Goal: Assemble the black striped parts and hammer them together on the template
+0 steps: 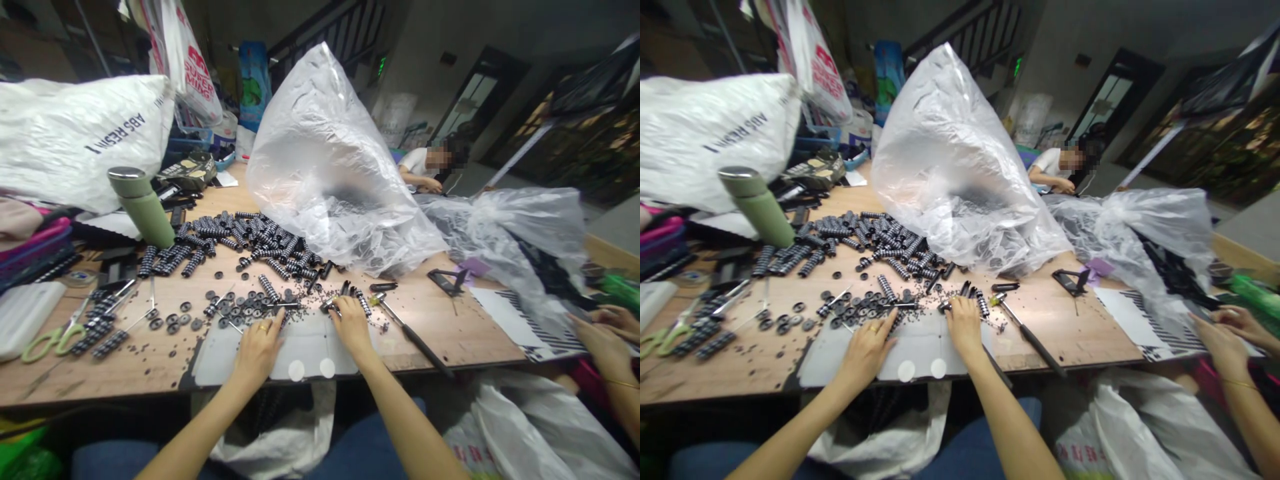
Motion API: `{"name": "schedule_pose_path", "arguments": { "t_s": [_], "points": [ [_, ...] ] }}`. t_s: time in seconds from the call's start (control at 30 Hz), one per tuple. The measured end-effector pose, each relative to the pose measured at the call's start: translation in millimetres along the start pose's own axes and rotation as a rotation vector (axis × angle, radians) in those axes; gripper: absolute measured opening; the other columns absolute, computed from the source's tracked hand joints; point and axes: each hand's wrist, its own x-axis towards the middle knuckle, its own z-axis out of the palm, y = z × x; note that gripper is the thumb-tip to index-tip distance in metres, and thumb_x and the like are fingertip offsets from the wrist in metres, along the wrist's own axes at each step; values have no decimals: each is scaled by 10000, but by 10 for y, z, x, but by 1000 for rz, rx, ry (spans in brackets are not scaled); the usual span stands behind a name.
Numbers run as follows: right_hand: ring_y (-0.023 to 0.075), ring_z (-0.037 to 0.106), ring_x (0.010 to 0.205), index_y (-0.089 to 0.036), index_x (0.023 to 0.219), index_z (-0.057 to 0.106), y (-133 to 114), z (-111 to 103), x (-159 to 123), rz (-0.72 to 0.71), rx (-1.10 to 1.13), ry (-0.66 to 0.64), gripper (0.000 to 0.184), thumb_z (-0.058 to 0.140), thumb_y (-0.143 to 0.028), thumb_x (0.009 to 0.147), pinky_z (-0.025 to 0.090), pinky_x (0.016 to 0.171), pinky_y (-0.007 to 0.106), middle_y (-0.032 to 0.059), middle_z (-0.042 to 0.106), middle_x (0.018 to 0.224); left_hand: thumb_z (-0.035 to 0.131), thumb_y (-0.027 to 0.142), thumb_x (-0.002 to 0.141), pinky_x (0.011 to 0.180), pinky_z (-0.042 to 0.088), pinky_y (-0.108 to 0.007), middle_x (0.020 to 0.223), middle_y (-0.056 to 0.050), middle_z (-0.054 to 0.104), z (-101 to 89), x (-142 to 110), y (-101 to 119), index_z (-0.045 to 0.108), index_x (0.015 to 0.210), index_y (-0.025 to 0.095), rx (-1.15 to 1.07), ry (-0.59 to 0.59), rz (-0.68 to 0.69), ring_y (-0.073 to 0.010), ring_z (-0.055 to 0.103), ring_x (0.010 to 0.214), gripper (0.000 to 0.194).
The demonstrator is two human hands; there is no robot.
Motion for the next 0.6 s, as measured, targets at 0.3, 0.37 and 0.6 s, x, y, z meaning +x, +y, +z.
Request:
{"name": "schedule_pose_path", "arguments": {
  "t_s": [0.3,0.37,0.6],
  "points": [
    [210,498,935,-183,924,585,-238,107,-94,-216,297,-18,150,490,-147,814,401,851,359,62,608,934,451,255,823,771,470,-335,901,-81,623,-144,-214,-179,580,989,161,-282,207,-72,-196,570,858,230],
    [201,498,959,-188,965,586,-385,159,-85,-277,363,-70,182,503,-144,809,408,862,347,64,601,974,483,280,801,713,486,-288,870,-55,621,-312,-166,-161,591,953,177,-396,160,-93,-162,586,774,213],
    [184,516,965,-174,981,604,-656,332,-99,-270,495,-160,216,497,-121,801,416,886,342,76,587,995,540,251,745,669,481,-264,780,-49,621,-495,-19,-99,646,908,145,-398,-77,-161,-148,581,671,221]
  ]
}}
